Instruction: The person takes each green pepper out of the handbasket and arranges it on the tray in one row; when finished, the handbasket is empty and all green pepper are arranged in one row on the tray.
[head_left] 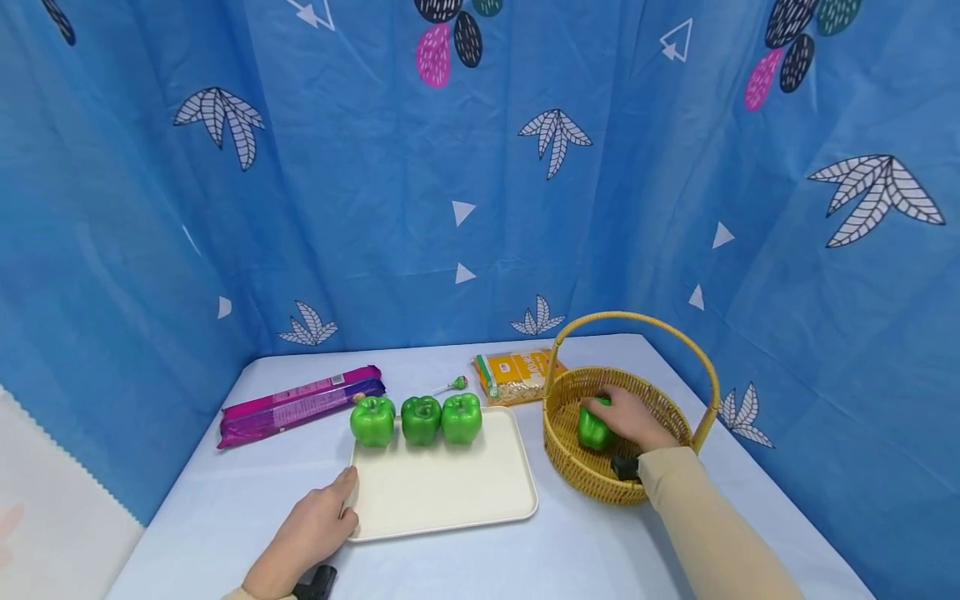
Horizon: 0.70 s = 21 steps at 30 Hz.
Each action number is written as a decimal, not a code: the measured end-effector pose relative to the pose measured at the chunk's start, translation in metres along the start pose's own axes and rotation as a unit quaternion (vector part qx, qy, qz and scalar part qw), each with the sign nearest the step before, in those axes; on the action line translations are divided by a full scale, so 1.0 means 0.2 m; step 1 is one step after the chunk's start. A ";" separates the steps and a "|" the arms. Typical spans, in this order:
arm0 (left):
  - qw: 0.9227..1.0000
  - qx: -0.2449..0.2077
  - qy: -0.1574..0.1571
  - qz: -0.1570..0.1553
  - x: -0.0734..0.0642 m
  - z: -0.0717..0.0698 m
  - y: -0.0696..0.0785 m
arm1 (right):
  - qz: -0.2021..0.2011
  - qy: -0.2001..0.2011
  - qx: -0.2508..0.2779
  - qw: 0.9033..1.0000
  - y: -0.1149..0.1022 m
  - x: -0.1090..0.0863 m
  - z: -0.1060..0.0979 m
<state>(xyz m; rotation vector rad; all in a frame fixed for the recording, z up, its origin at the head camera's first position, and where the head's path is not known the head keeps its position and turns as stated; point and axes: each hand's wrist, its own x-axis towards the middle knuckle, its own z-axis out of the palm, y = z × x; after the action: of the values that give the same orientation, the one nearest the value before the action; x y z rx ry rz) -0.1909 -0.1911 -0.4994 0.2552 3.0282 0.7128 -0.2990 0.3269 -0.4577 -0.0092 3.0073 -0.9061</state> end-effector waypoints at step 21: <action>1.000 -0.011 0.003 0.002 0.00 0.00 -0.01 | -0.050 0.021 0.069 0.996 -0.03 0.00 -0.01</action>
<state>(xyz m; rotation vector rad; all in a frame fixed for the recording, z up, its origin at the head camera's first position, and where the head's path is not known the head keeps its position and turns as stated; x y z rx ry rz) -0.1903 -0.1919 -0.5003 0.2602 3.0235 0.7493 -0.2984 0.3223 -0.4534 -0.1442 2.9985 -1.1343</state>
